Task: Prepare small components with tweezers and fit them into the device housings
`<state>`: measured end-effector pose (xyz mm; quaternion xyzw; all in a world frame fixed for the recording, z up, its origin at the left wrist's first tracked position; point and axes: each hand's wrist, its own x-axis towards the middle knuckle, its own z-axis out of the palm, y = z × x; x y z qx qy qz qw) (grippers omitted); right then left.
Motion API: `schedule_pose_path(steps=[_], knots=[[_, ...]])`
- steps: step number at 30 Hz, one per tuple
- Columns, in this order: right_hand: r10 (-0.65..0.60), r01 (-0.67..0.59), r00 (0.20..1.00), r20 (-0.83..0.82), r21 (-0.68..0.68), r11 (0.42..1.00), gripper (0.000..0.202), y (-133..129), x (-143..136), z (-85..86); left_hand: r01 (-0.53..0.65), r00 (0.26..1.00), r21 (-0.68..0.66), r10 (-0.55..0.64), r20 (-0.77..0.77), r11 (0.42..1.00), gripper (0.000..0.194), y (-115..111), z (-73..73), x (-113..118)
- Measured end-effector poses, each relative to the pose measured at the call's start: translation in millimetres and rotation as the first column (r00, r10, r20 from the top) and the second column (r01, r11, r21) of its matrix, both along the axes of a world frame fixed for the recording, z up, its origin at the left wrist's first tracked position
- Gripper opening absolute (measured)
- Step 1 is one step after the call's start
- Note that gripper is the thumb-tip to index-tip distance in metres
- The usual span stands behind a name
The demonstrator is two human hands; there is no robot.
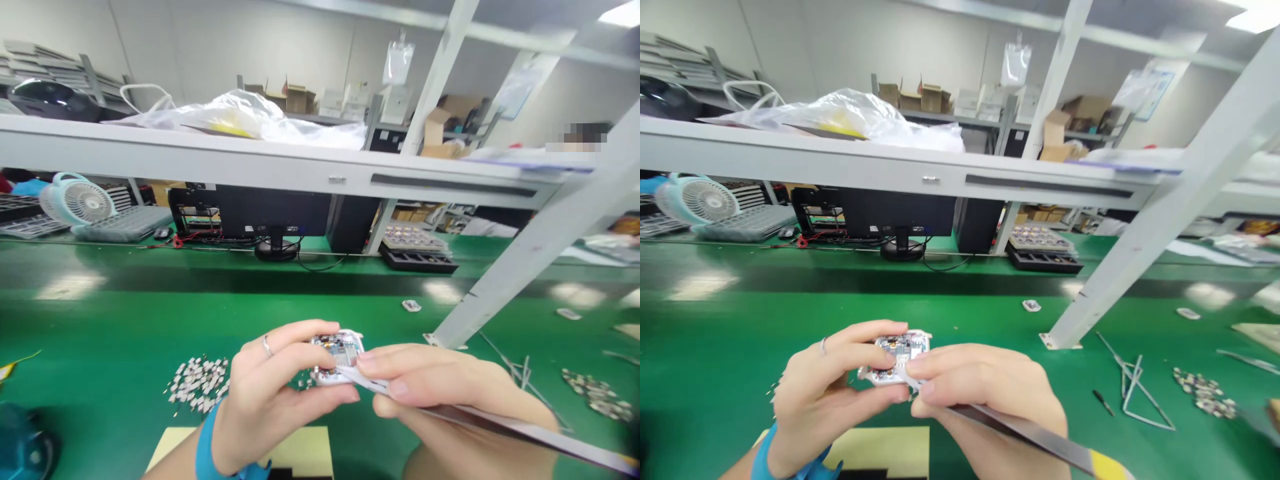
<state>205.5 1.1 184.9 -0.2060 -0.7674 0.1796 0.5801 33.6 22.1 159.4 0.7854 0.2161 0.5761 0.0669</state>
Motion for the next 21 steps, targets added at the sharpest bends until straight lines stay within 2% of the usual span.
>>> schedule_pose_path(steps=[3, 6, 12, 15, 17, 19, 21], knots=[[-0.004, 0.003, 0.997, -0.072, -0.016, 1.000, 0.032, 5, 11, -0.2, -0.048, 0.999, -0.023, 0.048, -0.014, 0.999, 0.014, 7, -3.4, 3], [-0.053, 0.052, 0.983, -0.174, -0.007, 0.999, 0.033, 6, 31, -3.4, -0.135, 0.991, -0.107, 0.135, -0.008, 0.985, 0.008, 24, -8.9, 1], [-0.160, 0.198, 0.880, -0.448, 0.040, 0.979, 0.029, -17, 59, -6.9, -0.228, 0.952, -0.399, 0.290, 0.101, 0.888, 0.024, 81, -28.2, -23], [-0.130, 0.217, 0.818, -0.560, 0.091, 0.972, 0.027, -33, 63, -3.5, -0.363, 0.901, -0.529, 0.434, 0.012, 0.767, 0.035, 119, -47.1, -34], [-0.101, 0.214, 0.796, -0.597, 0.121, 0.969, 0.028, -43, 66, -1.2, -0.368, 0.892, -0.633, 0.451, -0.033, 0.681, 0.042, 139, -65.8, -35], [-0.080, 0.195, 0.787, -0.612, 0.124, 0.973, 0.028, -52, 69, 0.2, -0.300, 0.923, -0.718, 0.380, -0.053, 0.628, 0.049, 149, -86.6, -31], [-0.064, 0.169, 0.777, -0.626, 0.110, 0.979, 0.026, -60, 70, 1.1, -0.347, 0.924, -0.706, 0.353, -0.146, 0.617, 0.047, 144, -104.0, -23]])
